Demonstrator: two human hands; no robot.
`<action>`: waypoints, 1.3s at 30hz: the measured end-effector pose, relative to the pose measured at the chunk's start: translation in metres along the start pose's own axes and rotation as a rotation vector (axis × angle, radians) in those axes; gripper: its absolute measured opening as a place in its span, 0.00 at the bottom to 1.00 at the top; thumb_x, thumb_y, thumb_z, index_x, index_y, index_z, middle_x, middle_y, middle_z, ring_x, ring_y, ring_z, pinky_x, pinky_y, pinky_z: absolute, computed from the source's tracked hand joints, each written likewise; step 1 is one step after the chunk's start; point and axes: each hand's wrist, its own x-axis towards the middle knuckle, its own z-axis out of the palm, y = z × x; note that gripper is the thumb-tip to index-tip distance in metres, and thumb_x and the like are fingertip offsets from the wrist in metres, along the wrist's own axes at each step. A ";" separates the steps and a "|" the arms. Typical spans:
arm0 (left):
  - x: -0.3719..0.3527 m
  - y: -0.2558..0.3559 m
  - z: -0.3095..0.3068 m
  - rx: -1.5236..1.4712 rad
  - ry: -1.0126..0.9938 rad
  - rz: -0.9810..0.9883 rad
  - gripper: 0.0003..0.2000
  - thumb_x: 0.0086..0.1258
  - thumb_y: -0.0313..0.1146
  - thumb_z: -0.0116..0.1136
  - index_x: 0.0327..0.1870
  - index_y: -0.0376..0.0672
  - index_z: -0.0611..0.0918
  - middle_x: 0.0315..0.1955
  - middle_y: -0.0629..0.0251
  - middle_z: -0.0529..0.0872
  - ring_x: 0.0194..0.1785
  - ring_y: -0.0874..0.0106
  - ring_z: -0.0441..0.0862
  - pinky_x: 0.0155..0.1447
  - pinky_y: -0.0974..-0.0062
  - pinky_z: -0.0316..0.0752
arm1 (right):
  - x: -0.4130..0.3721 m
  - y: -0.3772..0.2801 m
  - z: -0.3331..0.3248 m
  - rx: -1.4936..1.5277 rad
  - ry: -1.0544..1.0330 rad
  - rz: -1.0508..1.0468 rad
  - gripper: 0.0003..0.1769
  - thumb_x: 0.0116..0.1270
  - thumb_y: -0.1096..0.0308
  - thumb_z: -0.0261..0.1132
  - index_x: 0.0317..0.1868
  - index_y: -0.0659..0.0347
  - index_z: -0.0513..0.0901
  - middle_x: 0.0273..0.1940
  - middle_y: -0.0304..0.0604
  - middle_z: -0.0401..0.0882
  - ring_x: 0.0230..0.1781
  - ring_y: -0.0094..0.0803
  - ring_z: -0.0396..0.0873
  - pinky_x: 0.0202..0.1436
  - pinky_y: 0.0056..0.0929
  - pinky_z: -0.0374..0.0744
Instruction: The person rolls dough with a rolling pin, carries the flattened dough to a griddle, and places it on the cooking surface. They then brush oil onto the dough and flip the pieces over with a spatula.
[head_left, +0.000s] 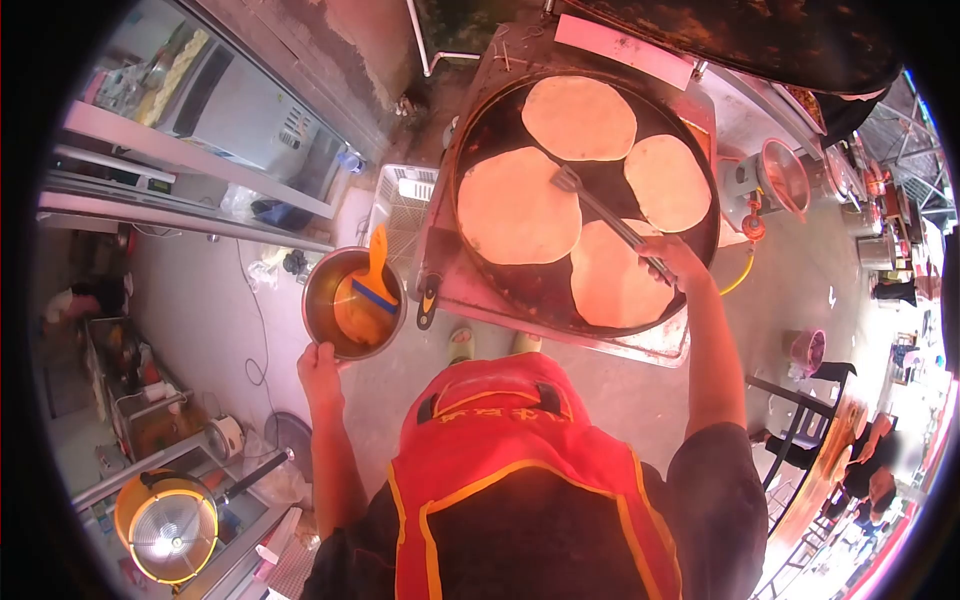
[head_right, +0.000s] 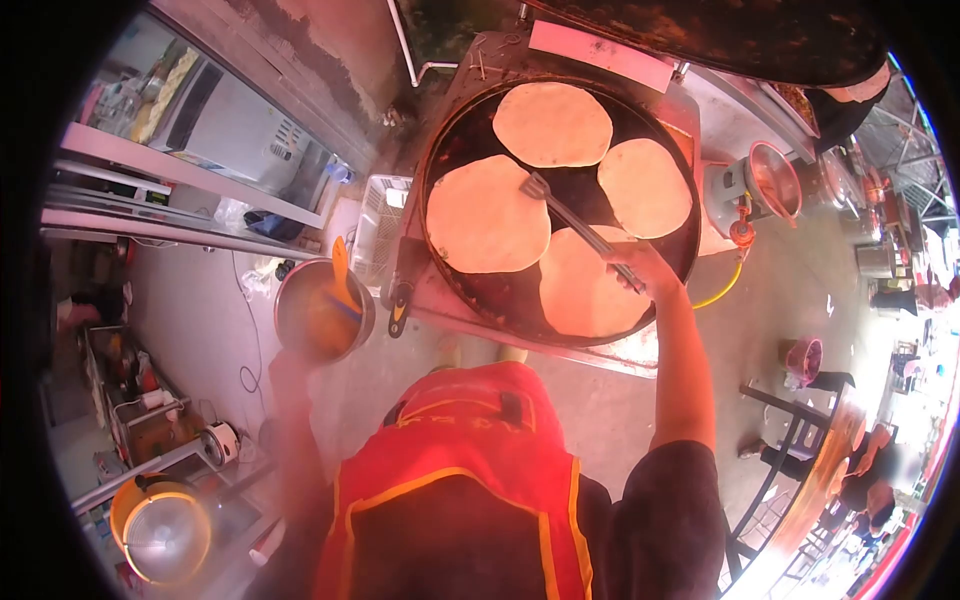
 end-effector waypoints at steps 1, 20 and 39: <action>-0.002 0.002 -0.001 0.001 0.010 -0.012 0.10 0.65 0.29 0.47 0.34 0.30 0.78 0.28 0.64 0.80 0.30 0.76 0.78 0.39 0.75 0.80 | 0.000 -0.010 0.003 -0.009 -0.003 -0.020 0.12 0.58 0.60 0.64 0.29 0.61 0.80 0.21 0.37 0.74 0.13 0.21 0.68 0.12 0.20 0.61; -0.005 -0.008 -0.012 -0.114 0.034 -0.018 0.11 0.66 0.30 0.48 0.36 0.30 0.78 0.30 0.64 0.80 0.30 0.77 0.76 0.39 0.76 0.80 | -0.094 0.034 0.086 -0.423 0.392 -0.505 0.22 0.62 0.67 0.62 0.57 0.63 0.74 0.34 0.51 0.81 0.32 0.38 0.80 0.39 0.33 0.77; 0.035 0.027 -0.047 -0.217 -0.113 0.000 0.13 0.67 0.31 0.48 0.38 0.27 0.79 0.30 0.61 0.82 0.33 0.74 0.81 0.37 0.76 0.80 | 0.007 0.089 0.349 -0.939 0.585 -0.698 0.39 0.56 0.70 0.63 0.67 0.70 0.57 0.58 0.60 0.65 0.54 0.53 0.66 0.60 0.44 0.67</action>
